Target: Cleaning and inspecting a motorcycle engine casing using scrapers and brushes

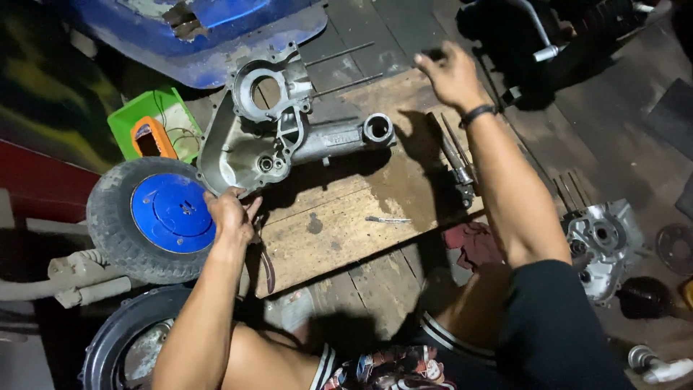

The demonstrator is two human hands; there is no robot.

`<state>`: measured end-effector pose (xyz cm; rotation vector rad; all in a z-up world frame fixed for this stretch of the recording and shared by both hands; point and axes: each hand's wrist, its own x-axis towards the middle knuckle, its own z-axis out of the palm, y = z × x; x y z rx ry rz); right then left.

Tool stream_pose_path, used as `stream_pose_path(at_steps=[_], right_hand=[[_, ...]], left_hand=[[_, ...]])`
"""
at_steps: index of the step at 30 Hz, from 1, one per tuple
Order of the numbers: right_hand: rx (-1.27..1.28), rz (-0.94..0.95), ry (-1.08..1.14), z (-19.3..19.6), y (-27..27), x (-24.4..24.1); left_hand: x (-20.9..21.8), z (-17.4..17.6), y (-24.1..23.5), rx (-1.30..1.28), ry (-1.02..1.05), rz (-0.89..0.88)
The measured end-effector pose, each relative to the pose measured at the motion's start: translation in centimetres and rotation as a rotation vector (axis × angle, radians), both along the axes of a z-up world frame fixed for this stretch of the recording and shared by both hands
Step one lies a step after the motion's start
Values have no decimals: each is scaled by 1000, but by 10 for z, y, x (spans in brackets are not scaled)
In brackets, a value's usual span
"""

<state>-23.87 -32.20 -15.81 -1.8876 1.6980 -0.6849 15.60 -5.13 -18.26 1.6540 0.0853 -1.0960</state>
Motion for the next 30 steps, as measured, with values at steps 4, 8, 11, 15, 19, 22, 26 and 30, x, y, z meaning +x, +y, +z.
stream_pose_path(at_steps=[4,8,11,15,19,22,26,30], right_hand=[[51,116,-151,-18,56,-4],[-199,255,-216,-18,124,7],[-47,348,-85,36,181,29],[237,447,116,31,196,43],[298,444,-9,26,202,58],[269,458,60,39,211,56],[217,467,391,51,214,49],[-59,487,814,6,207,35]], left_hand=[[1,-7,0,-78,-37,24],[3,-28,5,-133,-130,46],[1,-31,6,-122,-153,44],[8,-54,9,-126,-192,19],[15,-72,11,-138,-209,36],[6,-59,14,-127,-218,25],[-5,-41,17,-100,-250,4],[-3,-44,17,-103,-238,25]])
